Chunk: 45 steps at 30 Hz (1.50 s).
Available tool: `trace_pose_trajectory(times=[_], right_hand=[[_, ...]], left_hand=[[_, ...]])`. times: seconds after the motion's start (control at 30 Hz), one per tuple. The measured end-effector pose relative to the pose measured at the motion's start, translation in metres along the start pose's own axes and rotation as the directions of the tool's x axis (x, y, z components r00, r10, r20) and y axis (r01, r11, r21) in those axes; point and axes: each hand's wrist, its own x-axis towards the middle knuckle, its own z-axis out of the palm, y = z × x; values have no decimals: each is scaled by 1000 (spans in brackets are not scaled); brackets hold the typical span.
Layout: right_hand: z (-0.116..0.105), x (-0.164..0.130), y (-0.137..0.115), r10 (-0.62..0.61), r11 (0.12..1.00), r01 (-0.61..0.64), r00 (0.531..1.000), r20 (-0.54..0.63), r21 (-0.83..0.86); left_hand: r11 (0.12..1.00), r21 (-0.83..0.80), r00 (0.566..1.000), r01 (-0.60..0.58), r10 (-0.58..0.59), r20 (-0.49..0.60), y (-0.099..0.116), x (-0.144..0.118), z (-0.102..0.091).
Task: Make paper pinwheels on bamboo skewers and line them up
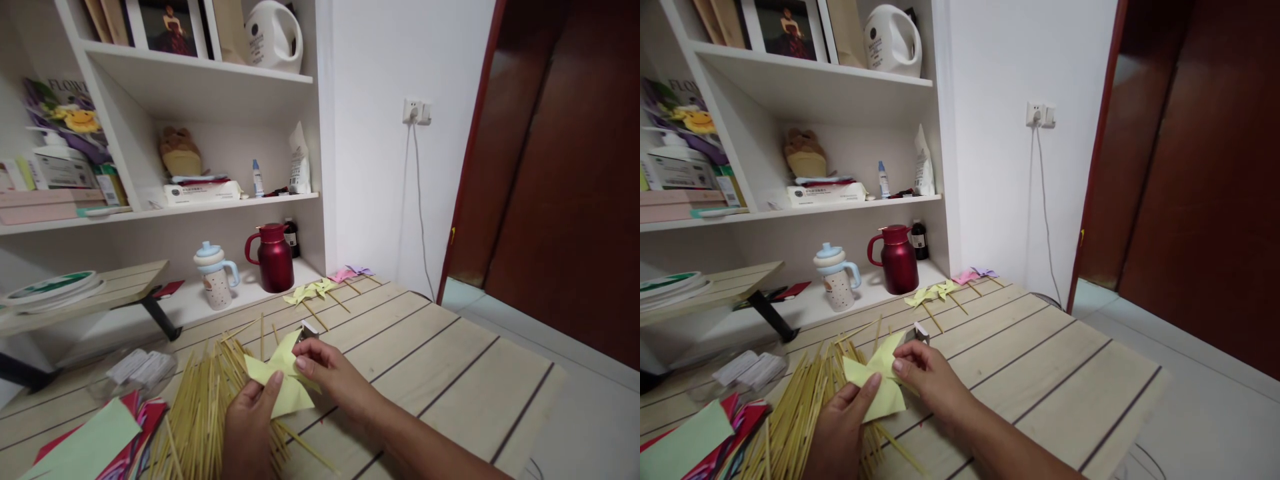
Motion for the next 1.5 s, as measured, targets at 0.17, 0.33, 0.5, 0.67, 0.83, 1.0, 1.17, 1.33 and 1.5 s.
trace_pose_trajectory(times=[0.17, 0.33, 0.5, 0.67, 0.83, 1.0, 1.17, 1.33, 1.5], right_hand=[[1, 0, -2, 4, 1000, -5, 1000, 27, 17], [0, 2, -1, 56, 998, -56, 998, -2, 15], [1, 4, 2, 95, 995, -95, 995, -19, 16], [0, 4, 6, 93, 995, -94, 995, -34, -42], [0, 5, 7, 65, 995, -71, 994, -84, -66], [0, 6, 9, 72, 995, -79, 991, -109, -67], [2, 3, 6, 112, 992, -117, 989, -100, -42], [2, 0, 0, 151, 988, -146, 981, -120, 45], [-1, 1, -3, 164, 983, -149, 976, -144, 105]], left_hand=[[999, 43, 1000, -12, 13, -26, 0, -2, 5], [996, 83, 999, -11, 15, -45, -1, 2, 4], [991, 134, 998, -19, 26, -55, -2, 4, 4], [982, 182, 996, -59, 70, -51, -2, 4, 7], [982, 172, 996, -77, 84, -31, -6, 5, 5], [984, 157, 995, -89, 95, -34, -11, 10, 3], [982, 172, 997, -74, 77, -11, -7, 1, 8], [979, 179, 995, -97, 89, 52, 9, -16, 9], [937, 233, 965, -262, 250, 81, 24, -21, 2]])
